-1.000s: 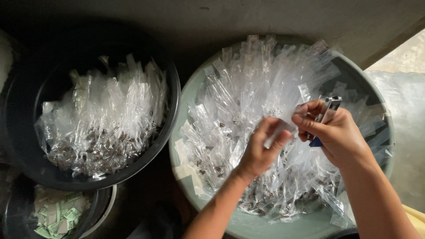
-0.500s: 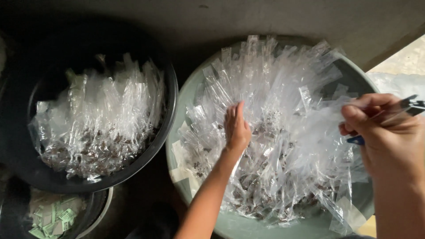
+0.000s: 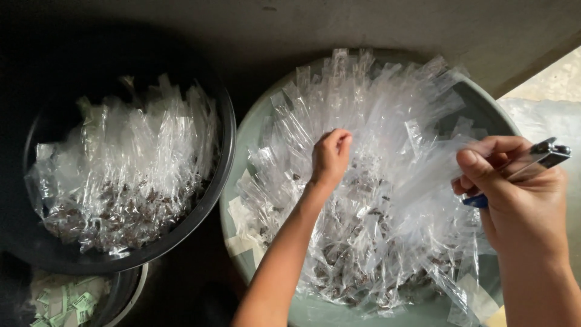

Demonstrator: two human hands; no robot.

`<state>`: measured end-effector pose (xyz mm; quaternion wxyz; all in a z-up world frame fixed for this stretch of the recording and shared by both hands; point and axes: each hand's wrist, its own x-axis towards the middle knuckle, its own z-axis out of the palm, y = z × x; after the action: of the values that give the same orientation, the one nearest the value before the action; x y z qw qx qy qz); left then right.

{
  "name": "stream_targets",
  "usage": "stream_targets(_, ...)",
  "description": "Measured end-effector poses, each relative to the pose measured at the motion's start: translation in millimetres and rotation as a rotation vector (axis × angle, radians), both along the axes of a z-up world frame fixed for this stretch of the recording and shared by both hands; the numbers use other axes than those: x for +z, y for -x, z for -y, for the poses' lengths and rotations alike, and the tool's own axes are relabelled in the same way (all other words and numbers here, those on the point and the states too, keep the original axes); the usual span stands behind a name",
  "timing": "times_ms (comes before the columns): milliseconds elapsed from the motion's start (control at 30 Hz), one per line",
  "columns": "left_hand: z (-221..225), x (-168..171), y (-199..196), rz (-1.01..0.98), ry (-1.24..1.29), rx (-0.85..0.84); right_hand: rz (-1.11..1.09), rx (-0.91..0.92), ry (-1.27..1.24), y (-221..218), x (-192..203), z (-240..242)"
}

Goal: Manually sealing small plastic bags containing items using a lighter and sorting them into different containers.

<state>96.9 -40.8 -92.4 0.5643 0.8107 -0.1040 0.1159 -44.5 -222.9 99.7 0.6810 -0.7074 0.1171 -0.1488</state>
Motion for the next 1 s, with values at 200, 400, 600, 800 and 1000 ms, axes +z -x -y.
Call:
stream_targets(200, 32, -20, -36, -0.037, -0.548, -0.001, 0.005, -0.005, -0.030, -2, -3, -3)
stream_targets(400, 23, -34, -48, -0.150, -0.006, 0.179, 0.018, 0.028, 0.018, -5, -15, 7)
stream_targets(600, 9, 85, 36, -0.373, 0.760, -0.123, -0.192, 0.091, 0.092, -14, -13, -8)
stream_targets(800, 3, 115, 87, -0.298, 0.837, -0.354, -0.220, 0.230, -0.060, -16, -26, -15)
stream_targets(1000, -16, 123, 100, -0.301, 0.788, -0.536, -0.098, 0.220, -0.019, -12, -14, -5)
